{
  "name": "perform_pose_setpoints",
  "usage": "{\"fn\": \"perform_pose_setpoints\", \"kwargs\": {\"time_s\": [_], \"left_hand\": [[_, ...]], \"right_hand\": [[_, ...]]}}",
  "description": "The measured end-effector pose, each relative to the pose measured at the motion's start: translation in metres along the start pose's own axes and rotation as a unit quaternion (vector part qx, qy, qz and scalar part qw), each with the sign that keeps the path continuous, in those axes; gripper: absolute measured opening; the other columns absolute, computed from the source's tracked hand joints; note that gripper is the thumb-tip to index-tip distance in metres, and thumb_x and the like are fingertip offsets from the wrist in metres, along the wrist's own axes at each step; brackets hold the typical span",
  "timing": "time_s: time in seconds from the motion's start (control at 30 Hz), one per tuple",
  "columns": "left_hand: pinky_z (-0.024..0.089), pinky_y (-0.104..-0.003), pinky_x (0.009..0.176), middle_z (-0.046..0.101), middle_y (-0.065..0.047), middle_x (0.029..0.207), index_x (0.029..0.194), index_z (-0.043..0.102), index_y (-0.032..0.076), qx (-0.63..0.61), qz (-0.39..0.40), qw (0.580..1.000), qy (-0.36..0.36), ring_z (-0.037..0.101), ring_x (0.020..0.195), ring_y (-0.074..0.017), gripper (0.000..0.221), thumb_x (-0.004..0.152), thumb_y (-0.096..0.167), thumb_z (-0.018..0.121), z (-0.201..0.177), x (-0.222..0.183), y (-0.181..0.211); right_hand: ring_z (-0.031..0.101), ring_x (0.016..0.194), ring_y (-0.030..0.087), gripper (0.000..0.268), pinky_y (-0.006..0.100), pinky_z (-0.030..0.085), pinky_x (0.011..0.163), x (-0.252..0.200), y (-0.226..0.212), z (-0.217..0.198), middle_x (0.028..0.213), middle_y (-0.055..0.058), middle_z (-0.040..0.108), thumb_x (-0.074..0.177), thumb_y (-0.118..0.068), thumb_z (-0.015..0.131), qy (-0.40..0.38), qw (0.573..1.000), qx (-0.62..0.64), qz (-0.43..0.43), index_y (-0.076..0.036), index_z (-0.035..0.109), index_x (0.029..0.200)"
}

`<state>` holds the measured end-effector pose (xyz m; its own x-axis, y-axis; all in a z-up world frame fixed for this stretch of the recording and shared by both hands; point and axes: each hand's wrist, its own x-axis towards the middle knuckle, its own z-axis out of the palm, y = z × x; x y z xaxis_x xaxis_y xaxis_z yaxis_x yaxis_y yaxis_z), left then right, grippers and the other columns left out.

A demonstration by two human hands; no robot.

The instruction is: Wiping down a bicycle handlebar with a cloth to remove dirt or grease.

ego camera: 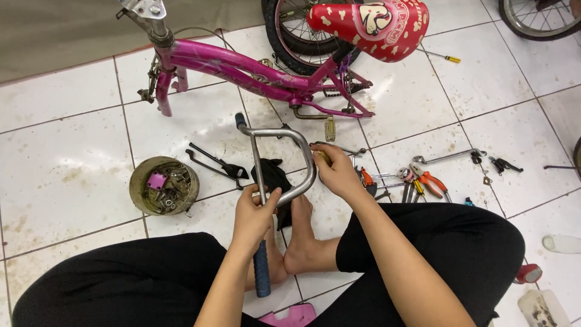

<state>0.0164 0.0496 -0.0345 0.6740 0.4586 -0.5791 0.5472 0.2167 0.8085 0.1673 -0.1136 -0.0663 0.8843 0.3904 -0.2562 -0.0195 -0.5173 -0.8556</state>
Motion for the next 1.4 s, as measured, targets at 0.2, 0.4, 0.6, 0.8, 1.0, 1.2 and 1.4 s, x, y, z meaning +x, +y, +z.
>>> {"fn": "perform_pose_setpoints", "kwargs": {"time_s": [0.2, 0.4, 0.6, 0.8, 1.0, 1.2, 1.4], "left_hand": [[0.056, -0.040, 0.060, 0.073, -0.026, 0.094, 0.130, 0.058, -0.010, 0.175, 0.051, 0.983, -0.005, 0.072, 0.086, -0.0335, 0.067, 0.084, 0.032, 0.081, -0.012, -0.021, 0.022], [0.057, -0.052, 0.082, 0.069, -0.035, 0.112, 0.149, 0.038, -0.008, 0.257, 0.054, 0.964, -0.031, 0.068, 0.111, -0.0477, 0.084, 0.084, 0.028, 0.077, -0.020, -0.038, 0.038], [0.056, -0.055, 0.088, 0.066, -0.036, 0.121, 0.157, 0.018, -0.007, 0.319, 0.058, 0.944, -0.054, 0.064, 0.117, -0.0497, 0.088, 0.087, 0.016, 0.067, -0.021, -0.041, 0.038], [0.056, -0.057, 0.091, 0.063, -0.036, 0.125, 0.160, 0.009, -0.007, 0.406, 0.078, 0.905, -0.095, 0.063, 0.117, -0.0493, 0.102, 0.086, 0.022, 0.075, -0.013, -0.036, 0.023], [0.056, -0.057, 0.089, 0.063, -0.033, 0.126, 0.161, 0.004, -0.002, 0.458, 0.069, 0.878, -0.121, 0.064, 0.116, -0.0483, 0.111, 0.085, 0.025, 0.079, -0.016, -0.022, 0.011], [0.056, -0.058, 0.088, 0.061, -0.034, 0.128, 0.161, 0.007, -0.002, 0.478, 0.076, 0.863, -0.143, 0.063, 0.116, -0.0491, 0.108, 0.084, 0.023, 0.079, -0.022, -0.026, 0.011], [0.058, -0.058, 0.084, 0.061, -0.035, 0.128, 0.160, 0.016, -0.002, 0.513, 0.102, 0.834, -0.173, 0.066, 0.110, -0.0499, 0.108, 0.079, 0.021, 0.084, -0.028, -0.041, 0.025]], "right_hand": [[0.058, 0.107, 0.034, 0.044, 0.045, 0.051, 0.096, -0.012, -0.010, 0.007, 0.111, 0.018, 0.053, 0.094, -0.007, 0.040, 0.030, 0.990, -0.010, -0.136, -0.006, 0.071, 0.126], [0.069, 0.096, 0.028, 0.045, 0.038, 0.059, 0.081, -0.038, -0.018, 0.049, 0.105, 0.015, 0.068, 0.082, 0.002, 0.071, -0.054, 0.974, 0.107, -0.193, -0.007, 0.067, 0.125], [0.072, 0.099, 0.025, 0.022, 0.038, 0.057, 0.085, -0.053, -0.004, 0.075, 0.103, 0.013, 0.078, 0.080, 0.001, 0.077, -0.160, 0.958, 0.149, -0.183, -0.007, 0.078, 0.101], [0.070, 0.096, 0.026, 0.019, 0.040, 0.056, 0.083, -0.032, 0.021, 0.077, 0.103, 0.013, 0.074, 0.084, -0.004, 0.076, -0.111, 0.978, 0.079, -0.159, -0.005, 0.078, 0.102], [0.069, 0.093, 0.027, 0.016, 0.043, 0.056, 0.085, -0.041, 0.006, 0.069, 0.099, 0.015, 0.075, 0.081, -0.005, 0.076, -0.193, 0.974, 0.083, -0.089, -0.003, 0.078, 0.097], [0.069, 0.093, 0.024, 0.016, 0.041, 0.056, 0.085, -0.034, 0.014, 0.067, 0.100, 0.011, 0.075, 0.078, -0.004, 0.076, -0.254, 0.962, 0.081, -0.065, -0.008, 0.080, 0.093], [0.071, 0.094, 0.027, 0.019, 0.036, 0.058, 0.081, -0.008, 0.054, 0.065, 0.108, 0.014, 0.073, 0.087, -0.005, 0.072, -0.110, 0.991, 0.056, -0.048, -0.006, 0.078, 0.105]]}}
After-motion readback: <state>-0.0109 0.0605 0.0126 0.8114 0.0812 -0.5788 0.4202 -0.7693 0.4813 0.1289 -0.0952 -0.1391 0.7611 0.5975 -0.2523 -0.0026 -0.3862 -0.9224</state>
